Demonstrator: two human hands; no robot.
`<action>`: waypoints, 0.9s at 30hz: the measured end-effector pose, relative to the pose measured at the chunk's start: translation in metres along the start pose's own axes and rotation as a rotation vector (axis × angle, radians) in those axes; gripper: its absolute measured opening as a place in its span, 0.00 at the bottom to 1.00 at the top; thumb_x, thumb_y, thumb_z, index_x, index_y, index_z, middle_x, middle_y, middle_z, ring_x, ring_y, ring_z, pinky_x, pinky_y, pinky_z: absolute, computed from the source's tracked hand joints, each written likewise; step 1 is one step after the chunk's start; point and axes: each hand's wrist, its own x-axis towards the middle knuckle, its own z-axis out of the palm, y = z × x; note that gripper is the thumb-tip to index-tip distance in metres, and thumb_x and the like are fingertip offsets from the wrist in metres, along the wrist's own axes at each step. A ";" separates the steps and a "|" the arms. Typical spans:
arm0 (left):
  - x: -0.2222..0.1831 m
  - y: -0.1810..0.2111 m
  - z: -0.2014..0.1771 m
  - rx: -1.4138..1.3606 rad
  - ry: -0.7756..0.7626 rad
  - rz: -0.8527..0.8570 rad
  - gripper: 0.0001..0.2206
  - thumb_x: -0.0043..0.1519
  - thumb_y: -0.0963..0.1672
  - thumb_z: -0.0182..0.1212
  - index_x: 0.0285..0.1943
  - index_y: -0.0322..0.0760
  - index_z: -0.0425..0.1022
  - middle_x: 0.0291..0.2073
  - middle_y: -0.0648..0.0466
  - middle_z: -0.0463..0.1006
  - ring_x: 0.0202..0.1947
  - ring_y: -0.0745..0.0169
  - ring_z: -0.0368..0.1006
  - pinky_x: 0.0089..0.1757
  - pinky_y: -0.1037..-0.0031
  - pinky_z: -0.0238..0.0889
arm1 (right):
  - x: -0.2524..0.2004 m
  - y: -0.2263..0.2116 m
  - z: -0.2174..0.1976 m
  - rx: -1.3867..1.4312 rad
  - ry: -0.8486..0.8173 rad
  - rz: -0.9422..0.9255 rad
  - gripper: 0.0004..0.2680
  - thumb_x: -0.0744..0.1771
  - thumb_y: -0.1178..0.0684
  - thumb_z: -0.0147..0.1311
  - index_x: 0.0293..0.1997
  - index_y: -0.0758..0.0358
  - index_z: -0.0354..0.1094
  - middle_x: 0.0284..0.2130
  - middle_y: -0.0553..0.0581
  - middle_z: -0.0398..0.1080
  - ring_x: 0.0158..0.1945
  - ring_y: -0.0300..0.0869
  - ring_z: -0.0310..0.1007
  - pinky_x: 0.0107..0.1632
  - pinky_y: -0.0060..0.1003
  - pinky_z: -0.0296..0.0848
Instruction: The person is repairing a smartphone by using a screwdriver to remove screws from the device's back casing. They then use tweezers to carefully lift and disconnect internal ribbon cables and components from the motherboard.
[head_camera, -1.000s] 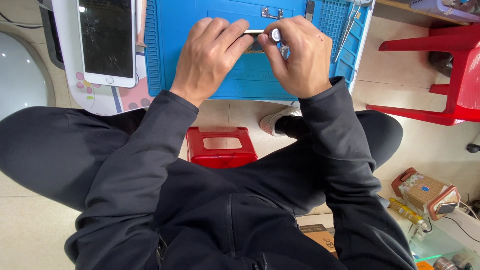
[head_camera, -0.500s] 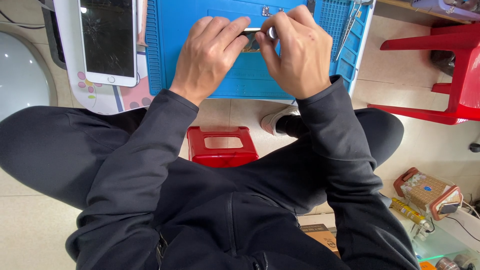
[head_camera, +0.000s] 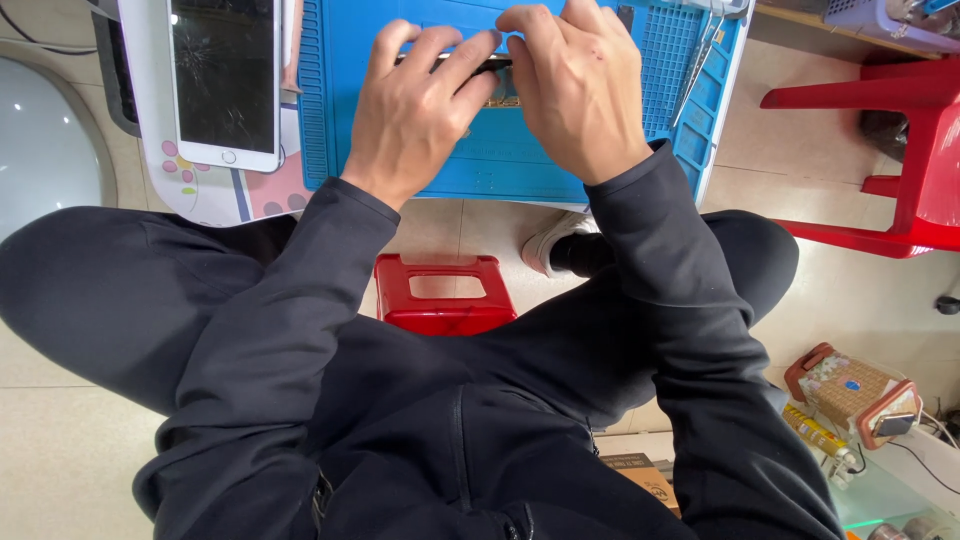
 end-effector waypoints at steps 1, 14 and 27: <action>0.000 0.000 0.000 0.103 0.007 -0.005 0.09 0.69 0.36 0.65 0.38 0.43 0.78 0.54 0.60 0.79 0.47 0.59 0.73 0.50 0.68 0.61 | 0.002 0.000 0.001 0.033 -0.005 -0.004 0.04 0.74 0.62 0.50 0.53 0.61 0.69 0.30 0.57 0.64 0.34 0.51 0.63 0.36 0.46 0.61; 0.000 -0.008 -0.007 -0.130 -0.143 -0.056 0.07 0.61 0.36 0.71 0.40 0.41 0.82 0.49 0.55 0.77 0.37 0.53 0.67 0.35 0.65 0.55 | 0.004 0.011 -0.009 0.021 -0.060 -0.211 0.08 0.71 0.69 0.50 0.54 0.66 0.67 0.33 0.56 0.70 0.38 0.48 0.58 0.39 0.43 0.63; 0.001 -0.034 -0.003 -0.351 -0.180 -0.024 0.05 0.68 0.39 0.71 0.45 0.42 0.79 0.38 0.54 0.81 0.31 0.51 0.74 0.29 0.62 0.60 | -0.002 0.036 0.002 -0.001 -0.043 -0.239 0.03 0.72 0.62 0.55 0.49 0.61 0.72 0.27 0.54 0.63 0.32 0.46 0.63 0.33 0.42 0.62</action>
